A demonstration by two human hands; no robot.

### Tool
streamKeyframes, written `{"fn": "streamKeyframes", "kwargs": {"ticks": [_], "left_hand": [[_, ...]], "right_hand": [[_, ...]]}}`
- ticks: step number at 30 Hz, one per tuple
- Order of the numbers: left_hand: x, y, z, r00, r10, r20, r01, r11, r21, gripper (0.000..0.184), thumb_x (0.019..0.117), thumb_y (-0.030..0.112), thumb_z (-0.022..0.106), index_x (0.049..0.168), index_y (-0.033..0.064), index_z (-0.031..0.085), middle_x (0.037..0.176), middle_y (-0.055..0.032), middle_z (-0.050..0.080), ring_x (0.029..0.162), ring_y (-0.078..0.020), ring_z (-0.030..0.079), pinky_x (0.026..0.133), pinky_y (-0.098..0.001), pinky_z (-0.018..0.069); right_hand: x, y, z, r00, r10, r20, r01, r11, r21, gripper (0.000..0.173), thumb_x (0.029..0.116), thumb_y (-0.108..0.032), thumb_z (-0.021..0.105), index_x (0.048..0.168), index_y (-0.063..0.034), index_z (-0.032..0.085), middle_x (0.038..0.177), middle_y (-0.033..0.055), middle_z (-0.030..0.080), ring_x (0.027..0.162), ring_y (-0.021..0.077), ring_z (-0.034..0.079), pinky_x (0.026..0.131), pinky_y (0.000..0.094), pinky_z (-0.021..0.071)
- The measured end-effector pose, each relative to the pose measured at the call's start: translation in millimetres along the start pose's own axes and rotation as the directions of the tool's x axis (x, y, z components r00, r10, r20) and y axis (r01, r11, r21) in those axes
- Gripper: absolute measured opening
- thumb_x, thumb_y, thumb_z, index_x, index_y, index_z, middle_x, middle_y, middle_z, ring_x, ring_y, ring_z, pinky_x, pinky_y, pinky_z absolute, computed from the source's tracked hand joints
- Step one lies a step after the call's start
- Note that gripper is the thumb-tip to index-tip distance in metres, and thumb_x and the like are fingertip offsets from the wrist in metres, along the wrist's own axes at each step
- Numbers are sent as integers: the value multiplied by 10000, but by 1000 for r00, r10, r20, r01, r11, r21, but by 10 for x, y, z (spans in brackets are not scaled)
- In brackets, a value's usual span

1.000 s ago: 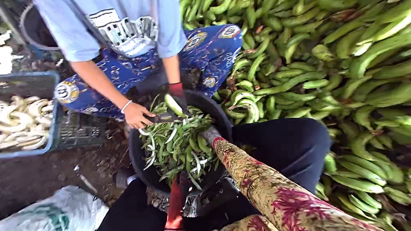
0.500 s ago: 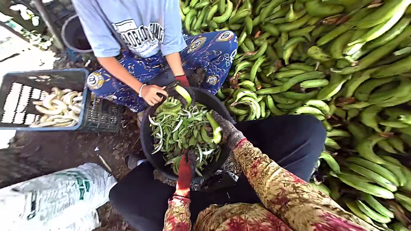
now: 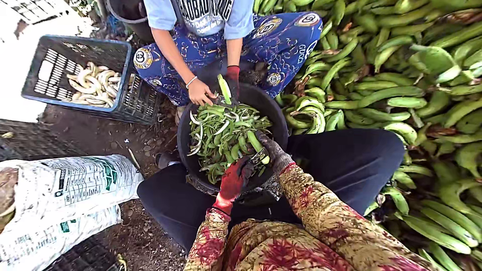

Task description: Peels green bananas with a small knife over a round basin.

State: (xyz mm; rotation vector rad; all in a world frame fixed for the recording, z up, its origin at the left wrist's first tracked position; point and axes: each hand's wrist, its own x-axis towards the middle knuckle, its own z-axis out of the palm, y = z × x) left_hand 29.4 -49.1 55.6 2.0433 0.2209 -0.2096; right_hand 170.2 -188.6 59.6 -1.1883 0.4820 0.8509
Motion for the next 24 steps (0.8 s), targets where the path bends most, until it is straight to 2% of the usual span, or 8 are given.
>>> {"fn": "streamKeyframes", "kwargs": {"ticks": [3, 7, 11, 16, 19, 20, 22, 24], "left_hand": [[56, -69, 16, 998, -52, -45, 54, 998, 41, 549, 1037, 531, 387, 1424, 208, 604, 1265, -98, 688, 1163, -250, 650, 1002, -514, 514], [247, -117, -36, 950, -161, -266, 232, 937, 262, 467, 1005, 430, 528, 1402, 204, 626, 1219, -215, 672, 1082, -394, 665, 922, -598, 524], [517, -184, -254, 869, -294, -398, 403, 887, 223, 463, 1024, 385, 543, 1434, 173, 584, 1270, -251, 646, 1142, -441, 637, 944, -648, 491], [329, 68, -276, 952, -223, -209, 241, 968, 67, 452, 1067, 422, 445, 1425, 180, 578, 1261, -127, 685, 1174, -281, 655, 1013, -541, 513], [46, 198, -99, 982, -138, -131, 135, 990, -28, 477, 1053, 446, 431, 1380, 152, 615, 1226, -82, 695, 1132, -205, 663, 994, -473, 536], [-13, 227, -55, 981, -128, -143, 126, 992, -26, 491, 1045, 453, 426, 1375, 144, 619, 1217, -88, 695, 1124, -212, 662, 987, -472, 534], [8, 252, -54, 968, -176, -181, 186, 982, 38, 478, 1048, 439, 436, 1392, 157, 612, 1234, -116, 688, 1137, -256, 659, 990, -496, 527], [209, 222, -163, 946, -234, -224, 271, 951, 152, 438, 1054, 373, 472, 1418, 160, 592, 1259, -183, 670, 1155, -350, 651, 986, -565, 513]], "right_hand": [[5, 78, 49, 999, 9, -50, -12, 998, -64, 575, 1042, -570, 445, 1307, -75, 571, 976, 121, 707, 809, 214, 696, 704, 383, 598], [-102, 203, 200, 990, 90, -107, -103, 987, -125, 483, 1074, -480, 435, 1288, -66, 565, 935, 112, 648, 745, 195, 640, 644, 369, 565], [-260, 295, 257, 991, 130, -42, -136, 963, -231, 532, 1077, -512, 408, 1280, -53, 584, 946, 123, 676, 748, 202, 667, 647, 368, 580], [-65, 117, 207, 994, -46, -94, 33, 990, -134, 521, 1061, -480, 484, 1378, -68, 525, 1053, 168, 685, 853, 277, 704, 691, 438, 609], [87, 10, 149, 948, -266, -174, 199, 923, -329, 586, 1044, -549, 455, 1421, -109, 547, 1234, 140, 666, 1089, 237, 659, 937, 463, 553], [104, -7, 160, 937, -302, -175, 236, 918, -318, 597, 1041, -558, 456, 1432, -114, 534, 1244, 143, 669, 1096, 241, 669, 942, 464, 560], [80, 8, 214, 960, -234, -153, 205, 962, -181, 548, 1041, -526, 498, 1426, -138, 533, 1175, 111, 682, 1003, 205, 679, 861, 415, 580], [22, 82, 242, 997, -70, -32, 68, 996, -51, 406, 1065, -421, 493, 1308, -103, 565, 983, 81, 655, 810, 166, 645, 696, 354, 569]]}}
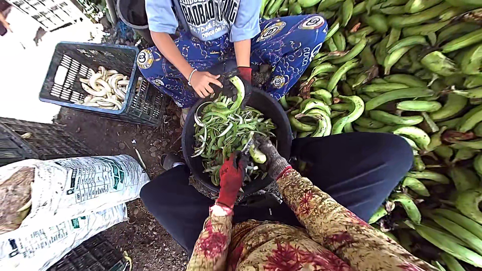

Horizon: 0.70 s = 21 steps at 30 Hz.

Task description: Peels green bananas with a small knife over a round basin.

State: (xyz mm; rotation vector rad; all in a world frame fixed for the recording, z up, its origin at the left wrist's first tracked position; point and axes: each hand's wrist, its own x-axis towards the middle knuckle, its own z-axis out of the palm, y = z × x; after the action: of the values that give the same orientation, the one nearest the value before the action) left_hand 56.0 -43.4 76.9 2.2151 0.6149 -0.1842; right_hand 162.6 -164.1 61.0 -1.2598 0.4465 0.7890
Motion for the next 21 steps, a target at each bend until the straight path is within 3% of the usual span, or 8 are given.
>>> {"fn": "streamKeyframes", "kwargs": {"ticks": [2, 4, 7, 9, 11, 16, 19, 21], "left_hand": [[293, -63, -68, 998, -48, -38, 51, 996, 74, 418, 1058, 355, 488, 1413, 162, 598, 1262, -205, 667, 1161, -390, 646, 985, -606, 501], [499, -101, -94, 997, -59, -55, 64, 994, 85, 398, 1072, 367, 467, 1373, 158, 621, 1226, -180, 691, 1150, -368, 657, 977, -601, 502], [472, 51, -107, 1000, 2, -23, -1, 999, 37, 423, 1074, 383, 457, 1403, 155, 596, 1256, -161, 681, 1180, -335, 646, 1006, -582, 498], [274, 167, -34, 998, 63, -14, -62, 997, 40, 437, 1059, 378, 470, 1417, 161, 594, 1252, -162, 681, 1152, -329, 660, 984, -566, 518], [52, 275, 29, 997, 81, -5, -80, 994, 72, 456, 1041, 394, 482, 1427, 180, 594, 1260, -180, 671, 1123, -348, 667, 954, -560, 531], [-101, 275, 68, 999, 19, -40, -14, 993, 119, 454, 1033, 349, 490, 1443, 173, 579, 1253, -207, 660, 1096, -378, 669, 921, -563, 537], [121, 210, -5, 1000, -20, 16, 18, 993, 116, 448, 1064, 359, 441, 1457, 179, 563, 1281, -192, 663, 1163, -364, 652, 982, -567, 512], [342, 131, -61, 999, -6, 35, 1, 989, 148, 421, 1074, 342, 431, 1432, 181, 586, 1263, -189, 671, 1155, -367, 655, 978, -581, 511]], "right_hand": [[-120, 29, -13, 979, 133, 154, -115, 986, -117, 404, 1083, -394, 458, 1283, -67, 586, 955, 106, 675, 774, 188, 666, 662, 350, 581], [-217, 18, -20, 973, 168, 155, -137, 972, -192, 440, 1085, -406, 455, 1335, -65, 578, 1038, 129, 707, 851, 214, 707, 721, 364, 603], [-80, -14, -57, 997, 68, -29, -69, 996, -57, 467, 1087, -426, 433, 1312, -40, 571, 1038, 153, 672, 867, 233, 672, 748, 400, 586], [16, -68, -68, 984, -74, -161, 42, 980, -193, 499, 1096, -440, 389, 1337, -43, 570, 1137, 155, 649, 992, 226, 641, 859, 412, 552], [85, -154, -74, 944, -241, -227, 143, 915, -376, 532, 1107, -405, 368, 1493, -49, 458, 1400, 220, 566, 1274, 325, 562, 1067, 529, 461], [-31, -378, 176, 844, -299, -444, 171, 937, -305, 670, 1077, -576, 292, 1620, -187, 242, 1558, 158, 441, 1388, 322, 482, 1119, 575, 407], [0, -234, 103, 922, -250, -296, 119, 910, -397, 669, 1063, -605, 317, 1553, -157, 399, 1401, 203, 575, 1245, 355, 579, 1019, 597, 464], [46, -105, -53, 987, -158, -23, 142, 935, -326, 512, 1089, -477, 373, 1371, -86, 548, 1140, 138, 647, 986, 219, 639, 857, 439, 552]]}}
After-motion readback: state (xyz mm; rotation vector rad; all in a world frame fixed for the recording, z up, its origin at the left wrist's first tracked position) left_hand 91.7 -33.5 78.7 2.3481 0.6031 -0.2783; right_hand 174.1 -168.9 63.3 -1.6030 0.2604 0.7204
